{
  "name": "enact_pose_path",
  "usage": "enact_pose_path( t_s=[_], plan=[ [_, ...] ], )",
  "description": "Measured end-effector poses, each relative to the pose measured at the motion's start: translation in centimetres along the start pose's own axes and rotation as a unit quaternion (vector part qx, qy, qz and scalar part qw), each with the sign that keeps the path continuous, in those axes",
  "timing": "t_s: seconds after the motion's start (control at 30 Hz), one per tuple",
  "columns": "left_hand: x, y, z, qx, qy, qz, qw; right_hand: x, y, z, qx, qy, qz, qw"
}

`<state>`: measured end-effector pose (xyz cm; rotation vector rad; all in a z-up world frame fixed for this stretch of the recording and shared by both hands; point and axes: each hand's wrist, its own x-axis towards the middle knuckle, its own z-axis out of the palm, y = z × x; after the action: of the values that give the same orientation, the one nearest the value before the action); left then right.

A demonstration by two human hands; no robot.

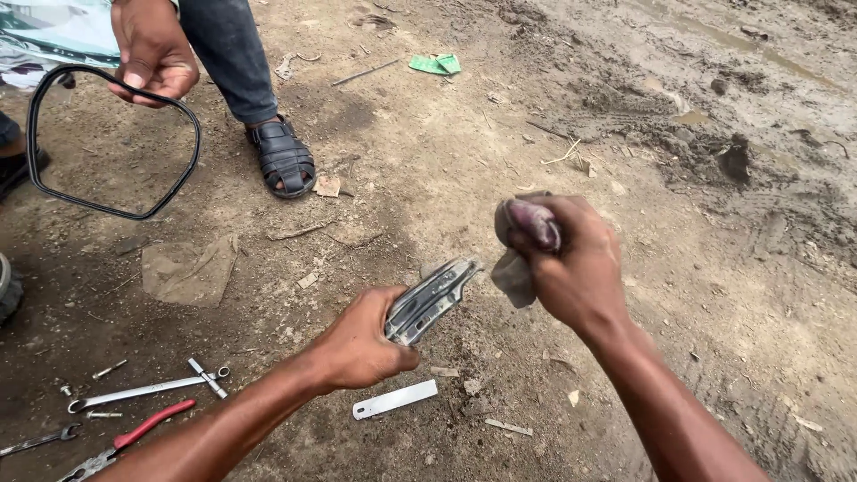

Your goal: Clean dirt and grease from a metal engine cover and gasket housing using a rag.

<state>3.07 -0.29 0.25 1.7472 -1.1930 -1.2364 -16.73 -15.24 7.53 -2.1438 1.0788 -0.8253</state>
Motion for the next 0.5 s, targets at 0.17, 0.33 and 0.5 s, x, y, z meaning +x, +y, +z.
enact_pose_path(
  t_s=[0.17, 0.33, 0.5],
  plan=[
    [-0.4, 1.9, 0.4, 0.100, -0.076, 0.045, 0.991, -0.8, -1.0, -0.2, 0.079, -0.092, 0.140, 0.983],
    [-0.6, 1.8, 1.0, 0.124, -0.129, 0.131, 0.975, -4.4, -2.0, 4.5, -0.071, -0.278, -0.039, 0.957],
    [-1.6, 2.3, 0.6, 0.118, -0.159, 0.100, 0.975, -3.8, -0.2, 5.5, -0.145, -0.292, -0.041, 0.944]
  ],
)
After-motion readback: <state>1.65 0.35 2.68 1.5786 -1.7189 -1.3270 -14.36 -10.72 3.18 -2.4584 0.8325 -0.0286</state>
